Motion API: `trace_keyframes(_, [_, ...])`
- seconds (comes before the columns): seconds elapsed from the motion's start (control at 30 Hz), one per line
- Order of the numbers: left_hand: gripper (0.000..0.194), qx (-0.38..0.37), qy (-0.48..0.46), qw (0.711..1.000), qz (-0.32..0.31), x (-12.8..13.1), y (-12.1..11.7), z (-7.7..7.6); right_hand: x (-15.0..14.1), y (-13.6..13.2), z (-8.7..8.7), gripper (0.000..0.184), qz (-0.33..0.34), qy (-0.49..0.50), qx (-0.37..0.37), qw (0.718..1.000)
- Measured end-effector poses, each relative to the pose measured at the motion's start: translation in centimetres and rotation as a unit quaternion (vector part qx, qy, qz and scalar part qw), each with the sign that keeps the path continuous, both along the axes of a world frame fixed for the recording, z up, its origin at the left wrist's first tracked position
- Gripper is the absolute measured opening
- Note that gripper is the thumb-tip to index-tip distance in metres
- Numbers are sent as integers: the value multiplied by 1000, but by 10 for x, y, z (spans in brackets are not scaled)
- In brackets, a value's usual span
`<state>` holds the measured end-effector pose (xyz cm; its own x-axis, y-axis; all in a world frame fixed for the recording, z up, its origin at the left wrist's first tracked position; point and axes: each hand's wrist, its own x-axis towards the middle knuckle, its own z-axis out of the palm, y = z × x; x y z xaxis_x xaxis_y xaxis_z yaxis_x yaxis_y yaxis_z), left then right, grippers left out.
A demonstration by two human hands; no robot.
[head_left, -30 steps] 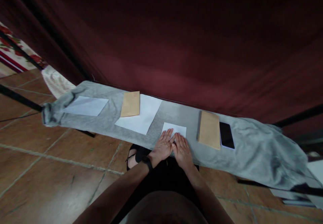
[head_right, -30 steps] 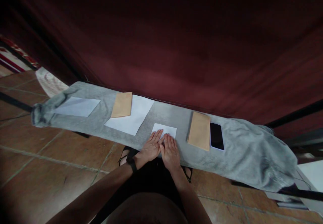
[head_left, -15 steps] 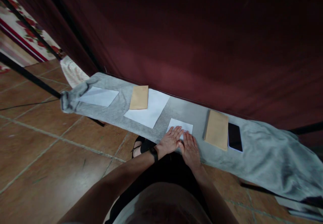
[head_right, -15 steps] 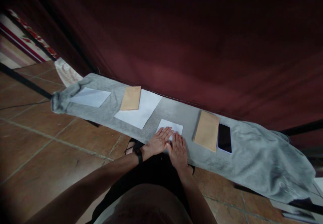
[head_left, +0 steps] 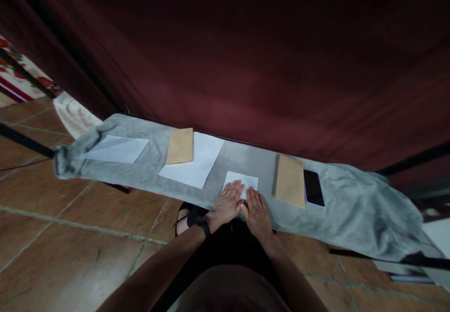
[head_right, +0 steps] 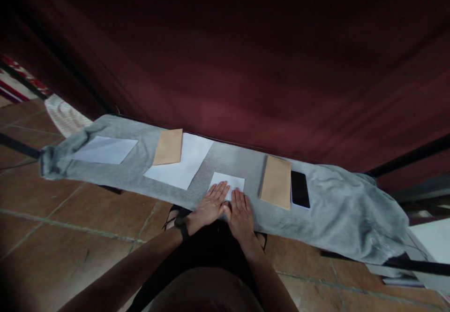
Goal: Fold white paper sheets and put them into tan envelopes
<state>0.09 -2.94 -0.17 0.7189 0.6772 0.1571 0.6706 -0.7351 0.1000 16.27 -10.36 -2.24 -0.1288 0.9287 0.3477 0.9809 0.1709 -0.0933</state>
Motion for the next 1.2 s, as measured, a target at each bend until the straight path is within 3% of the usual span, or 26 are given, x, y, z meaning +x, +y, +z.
trace_keyframes(0.47, [57, 11, -15, 994, 105, -14, 21, 0, 7, -8, -2, 60, -43, 0, 11, 999])
trace_keyframes(0.63, [56, 16, -23, 992, 125, -4, 25, 1, 7, -8, 3, 56, -47, 11, 9, 999])
trace_keyframes(0.83, [54, -13, -11, 995, 101, 23, 29, -1, 0, 25, 15, 52, -64, 66, -31, 995])
trace_keyframes(0.97, [57, -13, 12, 995, 93, 27, 34, -7, -8, 53, 15, 54, -60, 80, -78, 992])
trace_keyframes(1.2, [57, 17, -19, 993, 113, 10, 41, -10, -6, 61, -4, 56, -72, 57, -1, 996])
